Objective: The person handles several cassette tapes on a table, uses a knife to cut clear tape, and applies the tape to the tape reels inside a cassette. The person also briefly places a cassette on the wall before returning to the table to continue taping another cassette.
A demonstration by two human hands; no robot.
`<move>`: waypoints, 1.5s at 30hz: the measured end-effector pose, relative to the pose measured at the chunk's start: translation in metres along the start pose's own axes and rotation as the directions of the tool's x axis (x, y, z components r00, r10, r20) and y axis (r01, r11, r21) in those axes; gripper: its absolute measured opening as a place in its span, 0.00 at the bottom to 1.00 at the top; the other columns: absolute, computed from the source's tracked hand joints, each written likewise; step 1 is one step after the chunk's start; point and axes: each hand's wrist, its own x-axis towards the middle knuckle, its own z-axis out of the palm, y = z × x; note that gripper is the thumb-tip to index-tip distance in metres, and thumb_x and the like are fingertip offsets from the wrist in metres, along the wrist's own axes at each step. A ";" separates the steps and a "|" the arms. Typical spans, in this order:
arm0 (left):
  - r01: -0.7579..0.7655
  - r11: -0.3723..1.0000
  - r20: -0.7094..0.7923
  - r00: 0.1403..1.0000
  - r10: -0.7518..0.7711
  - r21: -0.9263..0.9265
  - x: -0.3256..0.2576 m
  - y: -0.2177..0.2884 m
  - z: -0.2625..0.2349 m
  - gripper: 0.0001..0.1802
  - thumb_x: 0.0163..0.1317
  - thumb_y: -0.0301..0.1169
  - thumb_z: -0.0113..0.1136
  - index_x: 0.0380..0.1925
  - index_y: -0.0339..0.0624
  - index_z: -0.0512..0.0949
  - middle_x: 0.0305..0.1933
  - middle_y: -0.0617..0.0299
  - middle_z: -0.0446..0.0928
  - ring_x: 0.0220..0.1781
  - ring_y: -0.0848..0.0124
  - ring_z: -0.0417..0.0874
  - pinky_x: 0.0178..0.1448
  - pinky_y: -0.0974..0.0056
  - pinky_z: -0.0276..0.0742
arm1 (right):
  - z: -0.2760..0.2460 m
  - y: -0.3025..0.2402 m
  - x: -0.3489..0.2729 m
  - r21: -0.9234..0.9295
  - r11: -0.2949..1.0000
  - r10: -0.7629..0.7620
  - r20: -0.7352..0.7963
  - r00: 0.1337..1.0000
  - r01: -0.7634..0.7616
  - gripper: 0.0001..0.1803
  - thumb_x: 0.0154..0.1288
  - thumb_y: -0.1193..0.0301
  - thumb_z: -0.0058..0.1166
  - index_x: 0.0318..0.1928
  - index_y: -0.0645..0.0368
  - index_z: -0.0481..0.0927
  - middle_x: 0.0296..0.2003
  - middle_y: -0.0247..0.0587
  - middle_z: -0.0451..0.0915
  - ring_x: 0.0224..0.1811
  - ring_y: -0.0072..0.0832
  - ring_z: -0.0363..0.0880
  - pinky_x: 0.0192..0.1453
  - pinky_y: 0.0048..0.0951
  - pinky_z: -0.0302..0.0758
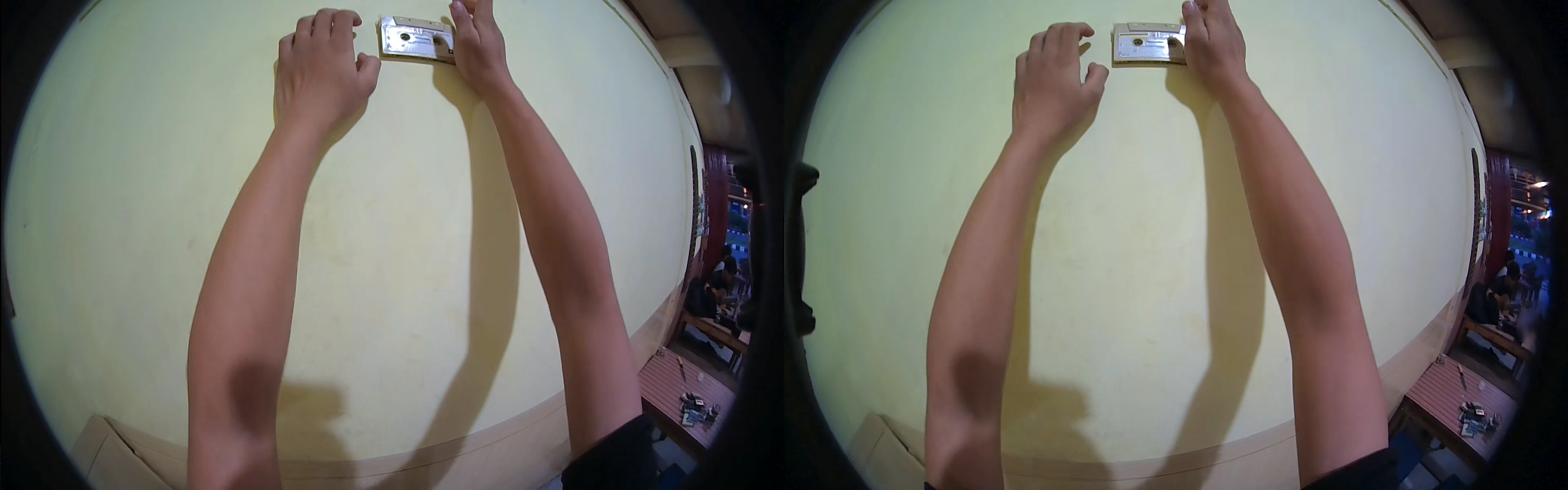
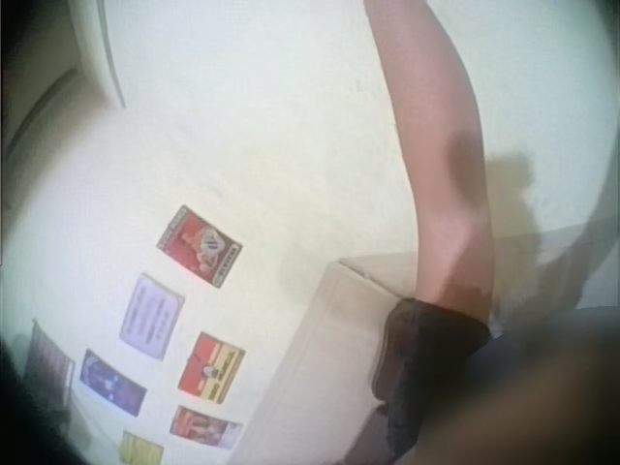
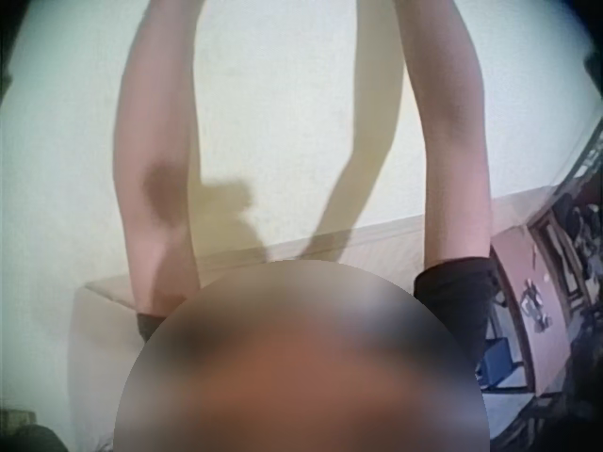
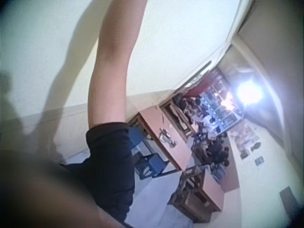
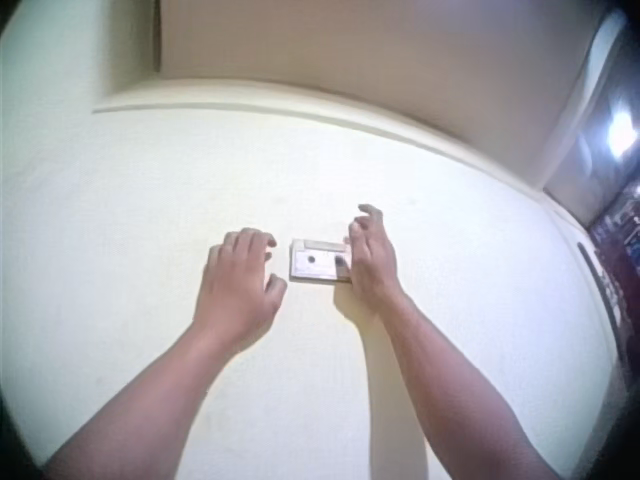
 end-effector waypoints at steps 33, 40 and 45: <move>0.412 0.888 0.820 0.424 -0.384 0.203 -0.353 0.205 -0.209 0.58 0.71 0.43 0.69 0.92 0.41 0.45 0.97 0.46 0.38 0.97 0.44 0.40 0.94 0.36 0.50 | -0.309 -0.161 -0.506 -0.475 0.875 0.450 0.730 0.515 -0.093 0.49 0.72 0.61 0.63 0.90 0.40 0.59 0.92 0.51 0.48 0.94 0.55 0.45 0.91 0.73 0.49; 0.497 0.830 0.960 -0.022 -0.278 0.251 -0.588 0.329 -0.392 0.58 0.71 0.45 0.69 0.90 0.33 0.48 0.94 0.37 0.50 0.93 0.40 0.56 0.94 0.38 0.52 | -0.566 -0.360 -0.717 -0.693 0.650 0.717 0.696 -0.053 -0.311 0.48 0.68 0.60 0.66 0.87 0.47 0.64 0.89 0.59 0.51 0.90 0.59 0.54 0.90 0.65 0.59; 0.598 0.656 0.702 -0.698 0.144 0.460 -0.729 0.501 -0.593 0.37 0.73 0.55 0.71 0.72 0.42 0.83 0.82 0.39 0.74 0.87 0.41 0.68 0.89 0.42 0.64 | -0.782 -0.561 -0.835 -0.957 0.280 0.364 0.182 -0.913 -0.079 0.42 0.76 0.43 0.58 0.75 0.62 0.80 0.76 0.63 0.78 0.80 0.60 0.74 0.82 0.56 0.72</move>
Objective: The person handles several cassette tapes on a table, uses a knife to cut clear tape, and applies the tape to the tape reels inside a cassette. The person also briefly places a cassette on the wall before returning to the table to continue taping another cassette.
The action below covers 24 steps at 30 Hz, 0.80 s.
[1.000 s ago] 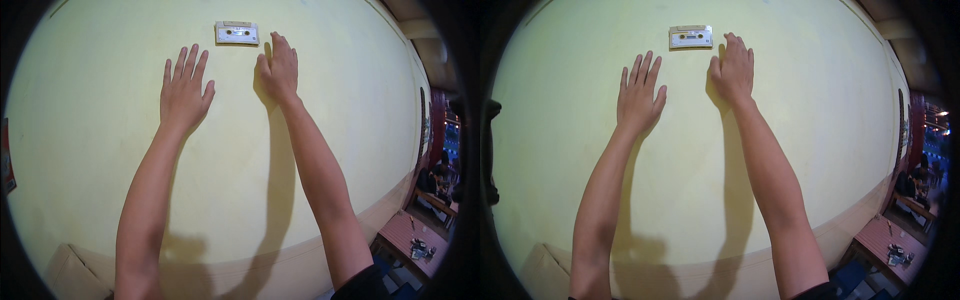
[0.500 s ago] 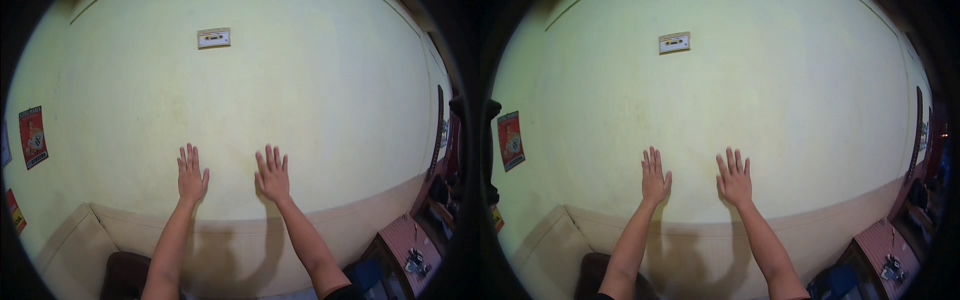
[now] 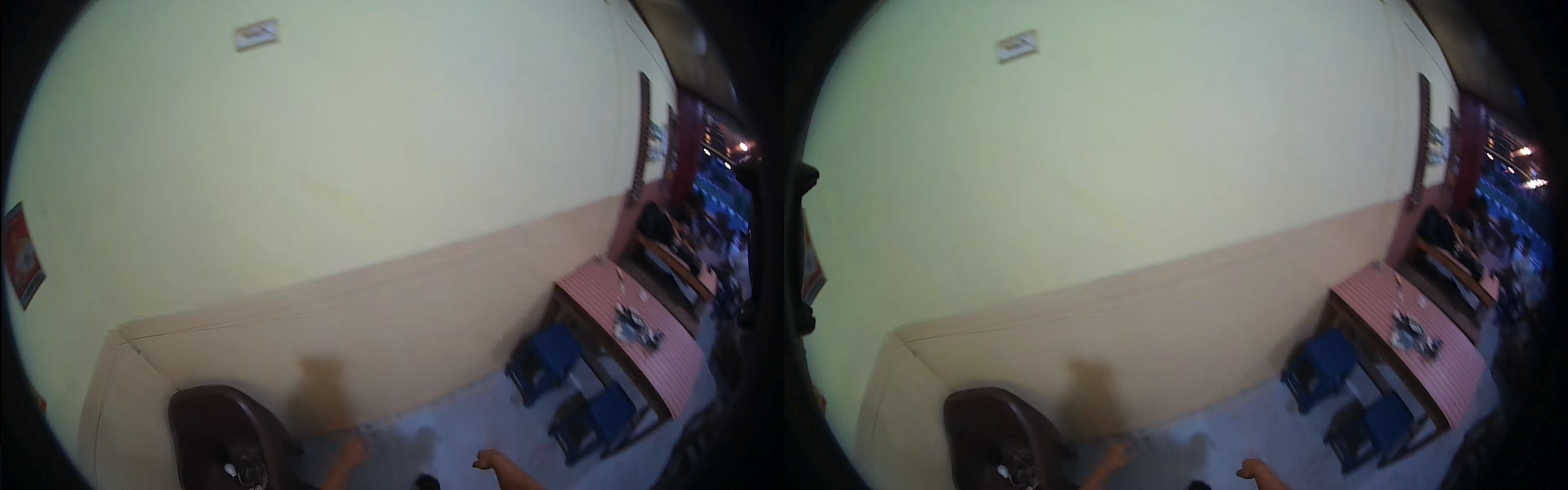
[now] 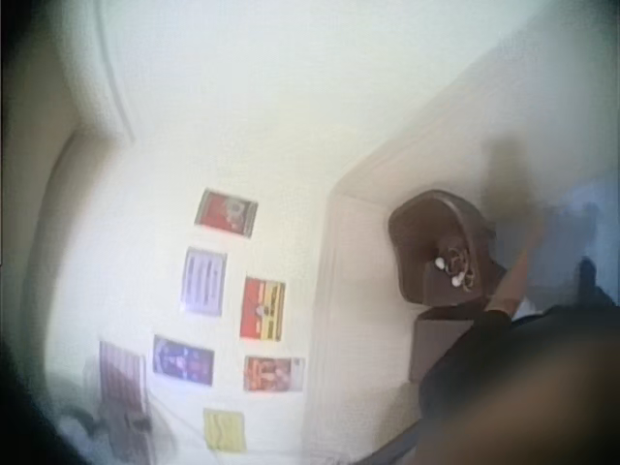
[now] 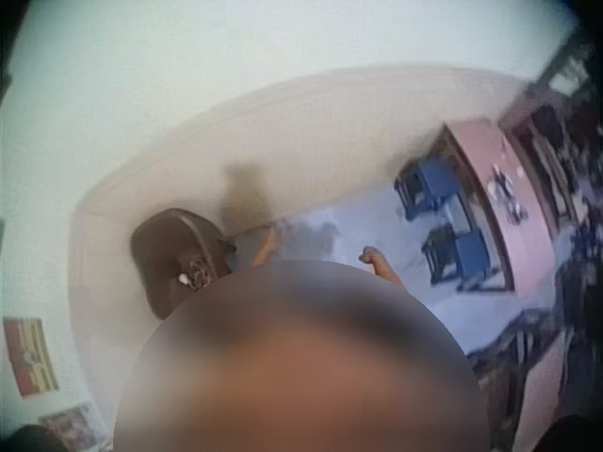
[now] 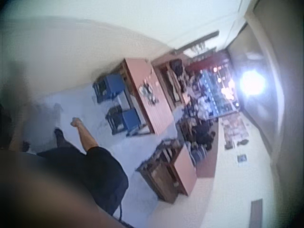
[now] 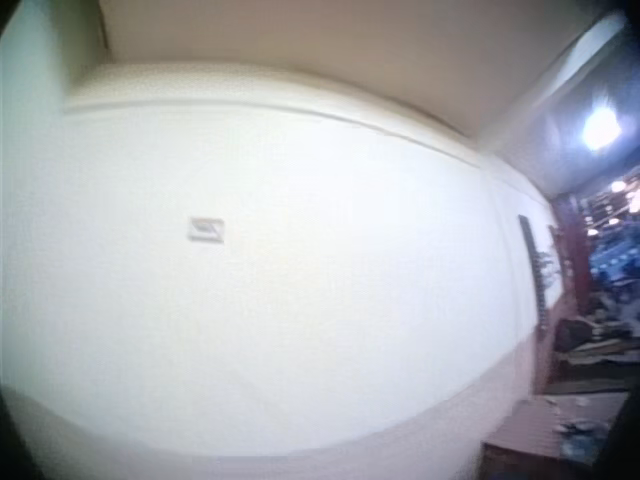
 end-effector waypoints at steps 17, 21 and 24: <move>-0.274 0.953 0.461 0.868 0.187 0.130 -0.082 0.186 0.314 0.31 0.69 0.53 0.70 0.62 0.42 0.88 0.58 0.47 0.92 0.62 0.50 0.92 0.68 0.51 0.85 | 0.383 0.152 -0.300 0.858 0.405 0.683 -0.053 0.728 -0.317 0.29 0.72 0.49 0.61 0.59 0.60 0.92 0.62 0.57 0.90 0.68 0.56 0.86 0.75 0.48 0.80; -0.384 0.921 0.473 0.824 0.311 0.064 -0.088 0.301 0.356 0.28 0.73 0.49 0.70 0.60 0.37 0.89 0.55 0.44 0.92 0.58 0.50 0.93 0.65 0.51 0.86 | 0.353 0.194 -0.344 0.907 0.393 0.701 -0.191 0.688 -0.149 0.27 0.70 0.56 0.66 0.63 0.58 0.91 0.61 0.61 0.89 0.67 0.57 0.86 0.74 0.48 0.80; -0.471 0.882 0.448 0.784 0.430 -0.021 -0.098 0.389 0.428 0.27 0.74 0.46 0.70 0.59 0.32 0.88 0.54 0.44 0.93 0.57 0.53 0.93 0.63 0.51 0.86 | 0.333 0.254 -0.378 0.847 0.530 0.662 -0.436 0.610 0.031 0.27 0.70 0.57 0.67 0.63 0.59 0.89 0.63 0.60 0.87 0.70 0.57 0.82 0.78 0.50 0.77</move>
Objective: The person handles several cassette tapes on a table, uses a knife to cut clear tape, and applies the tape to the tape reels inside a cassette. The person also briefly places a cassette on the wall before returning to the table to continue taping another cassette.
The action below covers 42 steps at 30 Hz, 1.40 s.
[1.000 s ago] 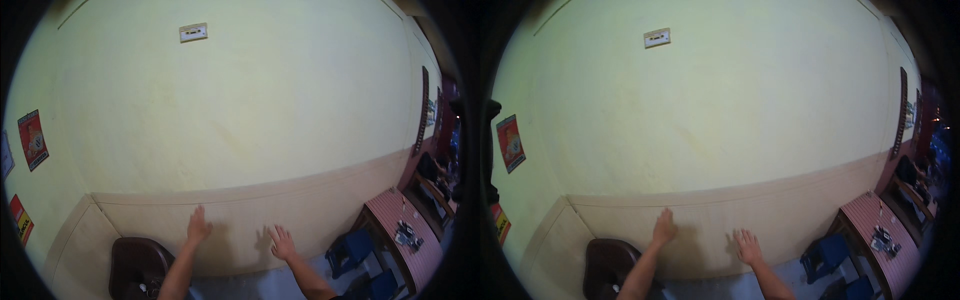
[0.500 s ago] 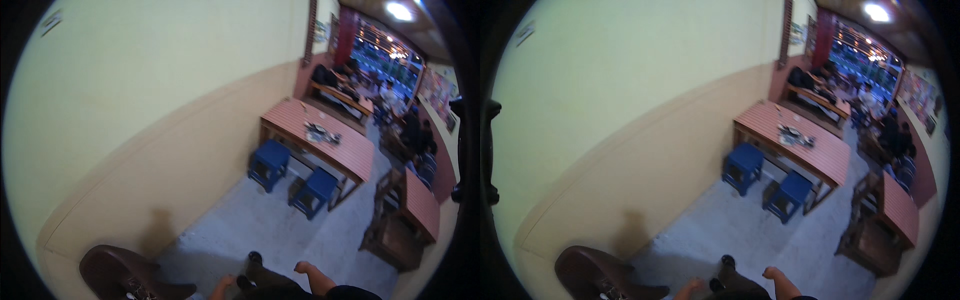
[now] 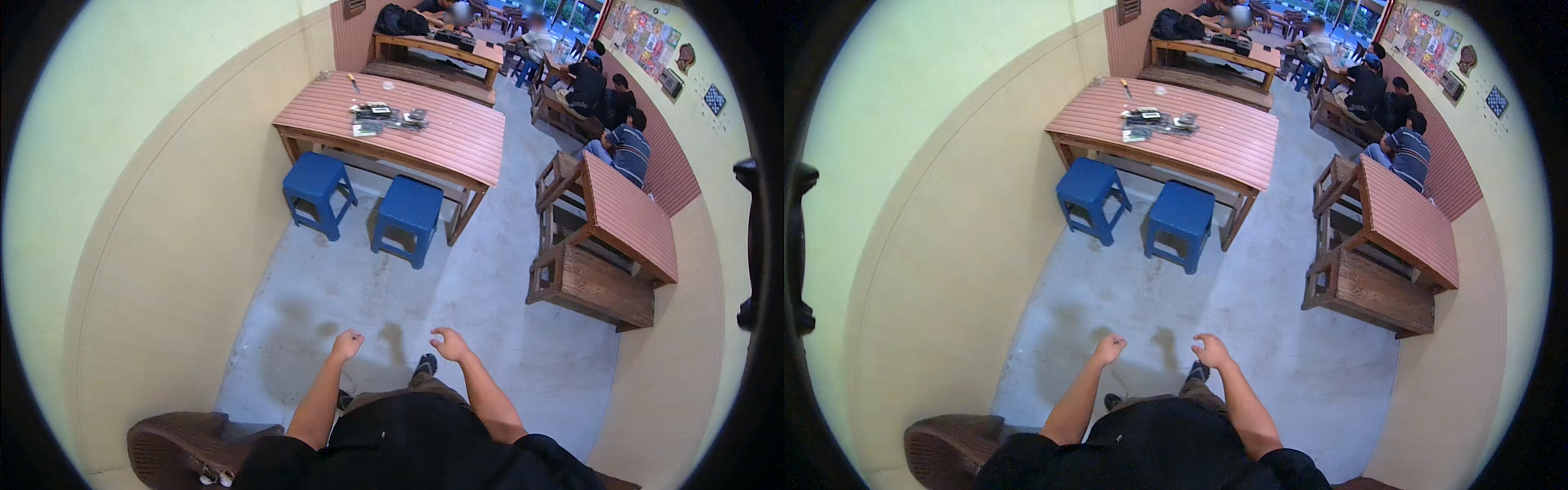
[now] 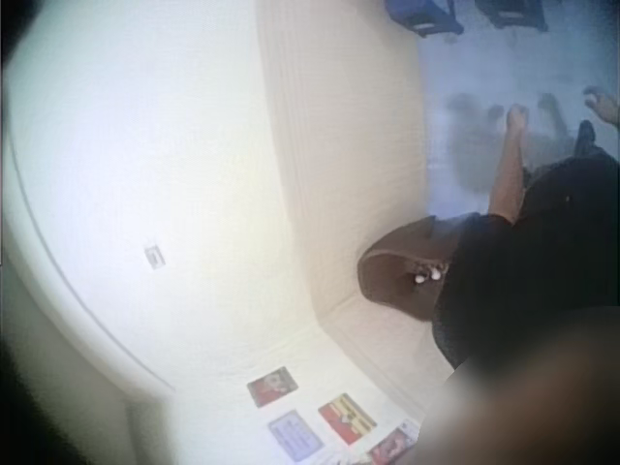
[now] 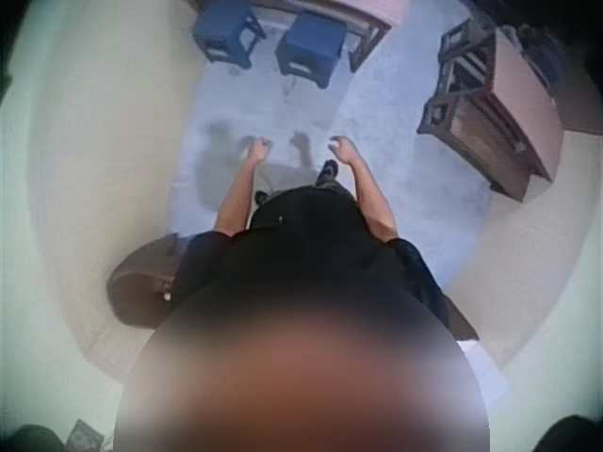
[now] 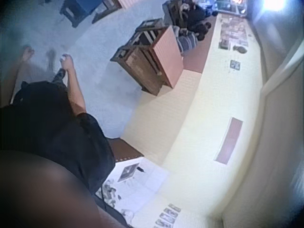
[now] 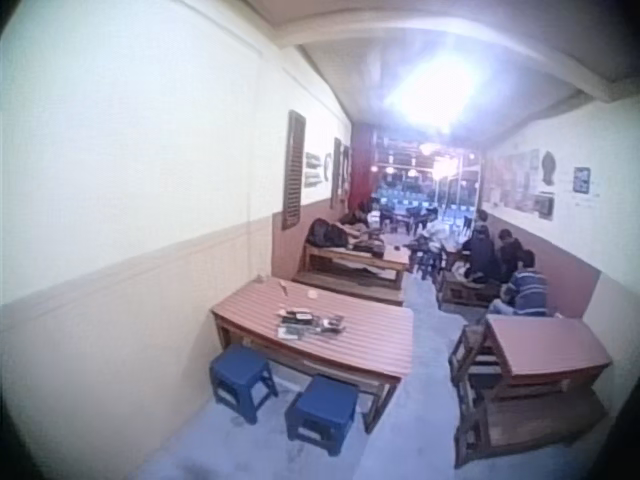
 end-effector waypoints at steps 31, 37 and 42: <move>0.026 0.904 -0.041 0.999 -0.009 0.426 0.517 0.599 0.122 0.48 0.75 0.54 0.64 0.90 0.56 0.59 0.97 0.55 0.47 0.98 0.53 0.43 0.95 0.32 0.39 | -0.481 0.162 0.532 -0.540 0.803 -0.053 0.357 0.933 0.252 0.49 0.75 0.54 0.65 0.89 0.46 0.58 0.92 0.48 0.48 0.94 0.53 0.46 0.87 0.74 0.60; 0.348 0.906 -0.315 0.911 -0.266 0.240 0.588 0.647 0.169 0.65 0.68 0.66 0.68 0.94 0.61 0.42 0.99 0.54 0.29 0.97 0.43 0.23 0.93 0.29 0.21 | -0.532 0.206 0.636 -0.594 0.640 -0.182 0.499 0.847 0.487 0.47 0.78 0.58 0.59 0.91 0.41 0.54 0.94 0.35 0.45 0.95 0.46 0.44 0.90 0.74 0.53; 0.514 0.830 -0.310 0.842 -0.441 0.215 0.600 0.678 0.183 0.90 0.42 0.80 0.79 0.94 0.57 0.33 0.97 0.46 0.21 0.95 0.41 0.15 0.91 0.27 0.15 | -0.602 0.239 0.682 -0.497 0.559 -0.200 0.696 0.690 0.664 0.44 0.80 0.66 0.51 0.92 0.36 0.53 0.94 0.21 0.43 0.96 0.33 0.41 0.91 0.73 0.50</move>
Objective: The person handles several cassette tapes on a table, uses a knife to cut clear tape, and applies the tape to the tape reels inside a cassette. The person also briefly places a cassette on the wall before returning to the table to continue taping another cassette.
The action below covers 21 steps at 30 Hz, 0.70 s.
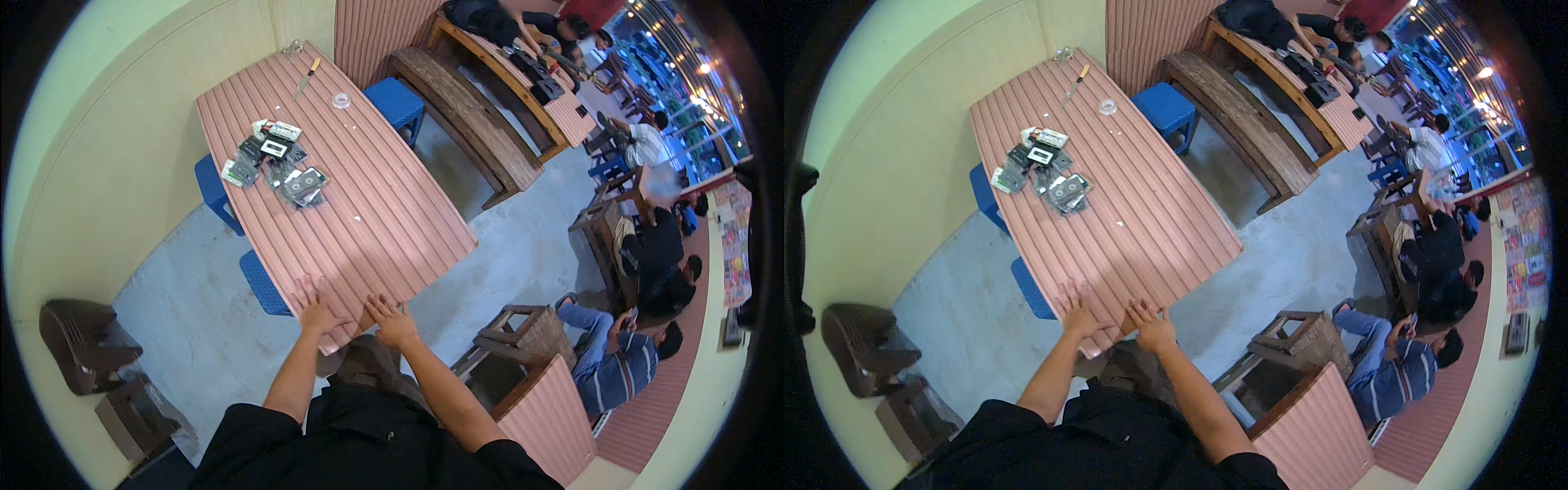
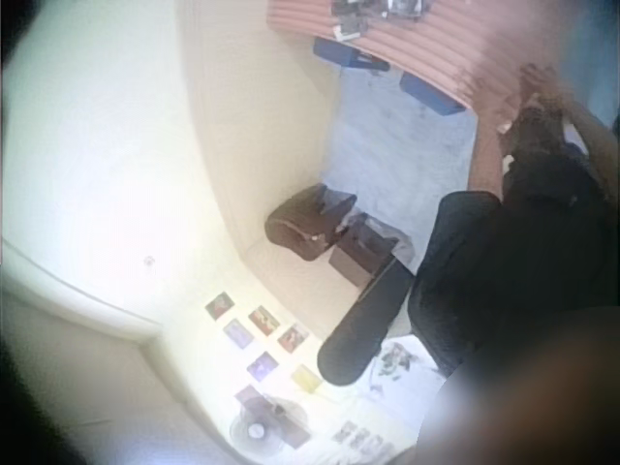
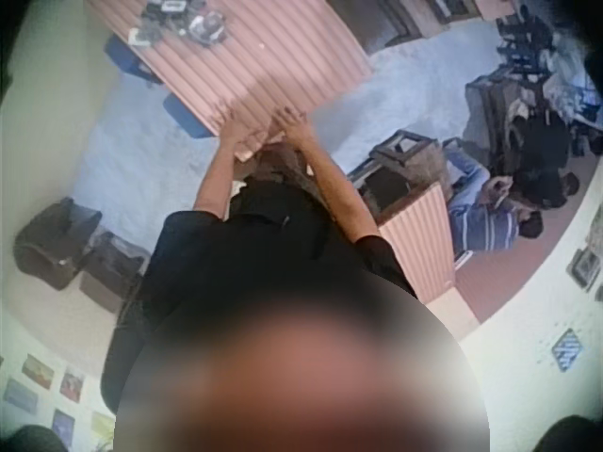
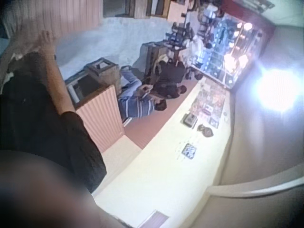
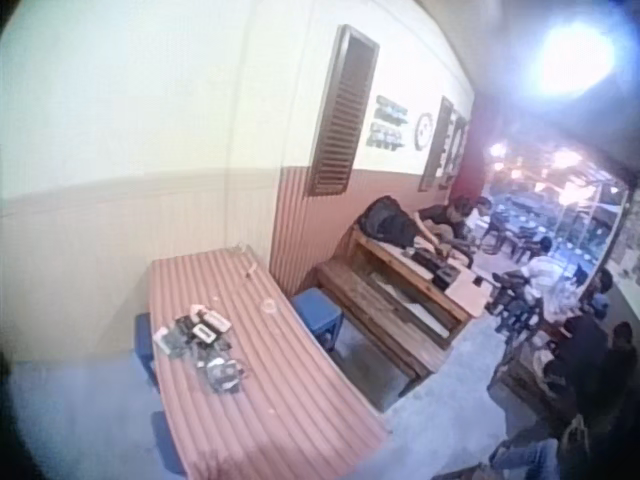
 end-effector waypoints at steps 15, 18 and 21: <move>0.253 0.963 0.071 0.963 -0.259 0.090 0.003 0.018 -0.015 0.98 0.27 0.71 0.91 0.94 0.65 0.33 0.98 0.54 0.22 0.97 0.44 0.21 0.94 0.29 0.27 | -0.142 0.226 0.105 -0.286 0.872 -0.376 0.130 0.918 0.398 0.41 0.77 0.68 0.55 0.87 0.26 0.67 0.94 0.26 0.46 0.96 0.36 0.40 0.92 0.71 0.49; 0.386 0.921 0.104 0.915 -0.389 0.051 0.020 0.036 -0.013 0.97 0.31 0.70 0.89 0.93 0.63 0.31 0.97 0.51 0.21 0.97 0.41 0.22 0.94 0.26 0.32 | -0.198 0.273 0.131 -0.333 0.826 -0.393 0.239 0.888 0.455 0.40 0.76 0.65 0.60 0.85 0.29 0.69 0.94 0.26 0.45 0.96 0.37 0.40 0.92 0.72 0.49; 0.607 0.772 0.204 0.793 -0.574 -0.189 0.048 0.064 0.003 0.86 0.48 0.65 0.84 0.93 0.62 0.29 0.97 0.51 0.21 0.96 0.38 0.23 0.93 0.26 0.38 | -0.243 0.315 0.159 -0.324 0.780 -0.461 0.281 0.842 0.535 0.42 0.74 0.65 0.62 0.86 0.30 0.68 0.94 0.26 0.44 0.96 0.38 0.40 0.91 0.75 0.50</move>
